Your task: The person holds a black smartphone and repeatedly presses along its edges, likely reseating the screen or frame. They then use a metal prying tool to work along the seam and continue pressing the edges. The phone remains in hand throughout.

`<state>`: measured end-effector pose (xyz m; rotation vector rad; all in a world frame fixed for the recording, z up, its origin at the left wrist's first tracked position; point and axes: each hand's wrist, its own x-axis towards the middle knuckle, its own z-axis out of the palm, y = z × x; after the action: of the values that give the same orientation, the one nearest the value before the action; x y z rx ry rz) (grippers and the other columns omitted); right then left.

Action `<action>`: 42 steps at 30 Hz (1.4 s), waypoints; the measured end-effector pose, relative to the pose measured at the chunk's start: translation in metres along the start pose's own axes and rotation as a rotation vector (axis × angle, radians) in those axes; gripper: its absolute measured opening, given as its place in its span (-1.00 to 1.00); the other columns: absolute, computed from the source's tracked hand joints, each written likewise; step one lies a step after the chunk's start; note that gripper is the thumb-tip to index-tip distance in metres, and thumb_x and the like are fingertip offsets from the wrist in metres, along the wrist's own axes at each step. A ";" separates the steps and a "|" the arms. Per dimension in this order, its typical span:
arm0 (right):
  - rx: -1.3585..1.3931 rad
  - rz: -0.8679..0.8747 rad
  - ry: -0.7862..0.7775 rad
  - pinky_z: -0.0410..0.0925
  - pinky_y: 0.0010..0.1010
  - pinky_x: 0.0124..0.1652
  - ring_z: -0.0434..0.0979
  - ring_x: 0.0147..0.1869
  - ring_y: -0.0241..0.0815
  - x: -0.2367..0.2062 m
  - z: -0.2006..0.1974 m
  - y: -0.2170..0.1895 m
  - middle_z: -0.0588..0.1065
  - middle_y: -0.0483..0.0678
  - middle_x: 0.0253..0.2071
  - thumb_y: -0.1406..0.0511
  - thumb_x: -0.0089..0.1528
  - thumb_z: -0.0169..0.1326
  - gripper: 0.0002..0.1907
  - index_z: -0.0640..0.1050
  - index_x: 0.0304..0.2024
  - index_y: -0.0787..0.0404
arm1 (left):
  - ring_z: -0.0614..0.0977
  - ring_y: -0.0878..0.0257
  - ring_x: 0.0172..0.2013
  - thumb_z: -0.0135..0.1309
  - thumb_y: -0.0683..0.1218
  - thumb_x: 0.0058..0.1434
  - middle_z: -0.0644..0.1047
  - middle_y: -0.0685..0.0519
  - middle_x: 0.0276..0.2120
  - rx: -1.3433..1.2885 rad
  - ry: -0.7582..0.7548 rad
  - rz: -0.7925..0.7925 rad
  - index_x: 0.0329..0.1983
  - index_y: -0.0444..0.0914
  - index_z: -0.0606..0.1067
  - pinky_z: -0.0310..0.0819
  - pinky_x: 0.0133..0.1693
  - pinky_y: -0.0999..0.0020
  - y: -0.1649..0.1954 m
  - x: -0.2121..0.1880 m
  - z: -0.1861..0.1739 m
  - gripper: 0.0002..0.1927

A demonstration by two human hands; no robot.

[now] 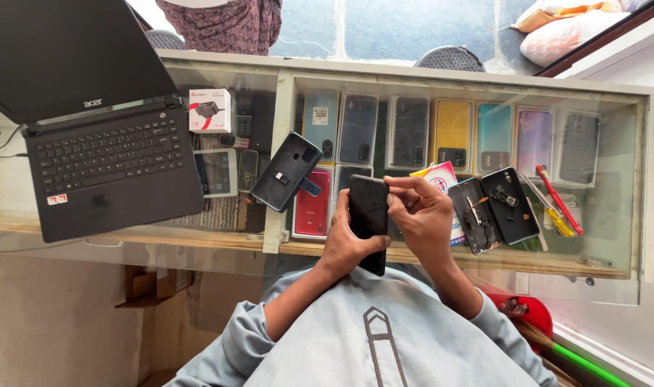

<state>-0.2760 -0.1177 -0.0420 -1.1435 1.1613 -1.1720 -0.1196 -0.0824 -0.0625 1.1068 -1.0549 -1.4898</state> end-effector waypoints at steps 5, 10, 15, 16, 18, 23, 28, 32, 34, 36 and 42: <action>-0.127 -0.015 0.047 0.37 -0.68 -0.34 0.51 -0.35 -0.49 -0.001 -0.006 0.001 0.60 -0.10 -0.40 0.49 0.28 0.16 -0.88 0.65 -0.14 0.38 | 0.65 0.26 -0.08 0.40 -0.02 -0.02 0.58 -0.02 -0.11 0.011 0.021 -0.053 0.10 -0.27 0.30 0.59 -0.01 0.39 0.008 0.000 -0.001 -0.31; -0.035 0.055 -0.035 0.47 -0.60 -0.28 0.60 -0.31 -0.39 -0.002 -0.014 -0.006 0.62 -0.04 -0.38 0.50 0.27 0.12 -0.89 0.64 -0.18 0.41 | 0.73 0.23 -0.27 0.44 0.03 -0.08 0.63 0.02 -0.30 0.307 0.121 0.075 -0.07 -0.27 0.35 0.65 -0.19 0.33 0.020 0.003 -0.004 -0.37; 0.104 0.127 -0.171 0.62 -0.37 -0.13 0.66 -0.23 -0.29 -0.001 -0.034 -0.016 0.61 0.03 -0.32 0.52 0.24 0.13 -0.95 0.59 -0.27 0.46 | 0.75 0.17 -0.33 0.41 0.01 -0.09 0.62 -0.01 -0.36 0.400 0.062 0.206 -0.09 -0.27 0.33 0.66 -0.25 0.28 0.032 0.003 -0.004 -0.39; 0.125 0.150 -0.195 0.63 -0.35 -0.13 0.66 -0.23 -0.27 -0.001 -0.037 -0.016 0.61 0.04 -0.31 0.53 0.23 0.13 -0.96 0.58 -0.29 0.47 | 0.74 0.17 -0.35 0.41 0.01 -0.10 0.61 -0.02 -0.38 0.428 0.052 0.209 -0.10 -0.28 0.33 0.64 -0.27 0.28 0.033 0.002 -0.005 -0.38; 0.168 0.185 -0.238 0.64 -0.31 -0.13 0.67 -0.22 -0.24 0.003 -0.043 -0.016 0.60 0.06 -0.30 0.54 0.22 0.14 -0.97 0.56 -0.33 0.47 | 0.73 0.15 -0.39 0.41 0.02 -0.12 0.60 -0.03 -0.40 0.472 0.024 0.223 -0.10 -0.28 0.32 0.62 -0.29 0.27 0.036 0.004 -0.007 -0.36; 0.080 0.243 -0.302 0.63 -0.33 -0.19 0.65 -0.26 -0.24 0.007 -0.055 -0.010 0.60 0.09 -0.33 0.56 0.17 0.16 -0.99 0.57 -0.36 0.48 | 0.71 0.12 -0.41 0.41 0.03 -0.14 0.58 -0.04 -0.42 0.541 -0.064 0.283 -0.06 -0.29 0.32 0.60 -0.31 0.25 0.036 0.006 -0.012 -0.33; 0.127 0.315 -0.361 0.60 -0.35 -0.16 0.65 -0.24 -0.24 0.006 -0.055 0.000 0.61 0.08 -0.31 0.59 0.13 0.13 -0.96 0.53 -0.37 0.46 | 0.72 0.08 -0.41 0.41 0.05 -0.14 0.58 -0.02 -0.42 0.607 -0.106 0.299 -0.05 -0.28 0.34 0.61 -0.30 0.23 0.031 0.003 -0.021 -0.32; 0.079 0.301 -0.398 0.54 -0.41 -0.18 0.63 -0.25 -0.25 0.004 -0.056 -0.003 0.59 0.06 -0.32 0.59 0.14 0.14 -0.92 0.55 -0.31 0.47 | 0.70 0.01 -0.44 0.42 0.08 -0.22 0.58 -0.05 -0.43 0.679 -0.089 0.327 -0.03 -0.30 0.35 0.57 -0.34 0.17 0.032 0.000 -0.021 -0.25; 0.054 0.249 -0.379 0.53 -0.45 -0.17 0.63 -0.24 -0.28 0.001 -0.058 -0.008 0.58 0.03 -0.32 0.58 0.15 0.13 -0.90 0.57 -0.26 0.47 | 0.71 0.04 -0.41 0.41 0.08 -0.15 0.59 -0.04 -0.41 0.616 -0.096 0.285 -0.02 -0.29 0.33 0.60 -0.31 0.20 0.035 -0.001 -0.015 -0.28; 0.064 0.186 -0.332 0.56 -0.47 -0.12 0.65 -0.19 -0.31 -0.007 -0.059 -0.011 0.58 -0.01 -0.29 0.56 0.18 0.11 -0.88 0.58 -0.22 0.45 | 0.73 0.06 -0.37 0.40 0.09 -0.10 0.60 -0.04 -0.38 0.544 -0.087 0.260 -0.01 -0.28 0.31 0.63 -0.28 0.22 0.038 -0.007 -0.009 -0.30; 0.035 0.080 -0.216 0.51 -0.46 -0.13 0.62 -0.19 -0.29 -0.026 -0.046 -0.005 0.62 0.03 -0.24 0.48 0.27 0.13 -0.84 0.62 -0.12 0.46 | 0.74 0.08 -0.35 0.40 0.07 -0.06 0.61 -0.05 -0.38 0.519 -0.020 0.226 -0.05 -0.28 0.31 0.62 -0.25 0.23 0.046 -0.014 0.000 -0.34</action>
<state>-0.3227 -0.0935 -0.0383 -1.1559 1.0075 -0.9782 -0.1085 -0.0760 -0.0159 1.2720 -1.5796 -1.0738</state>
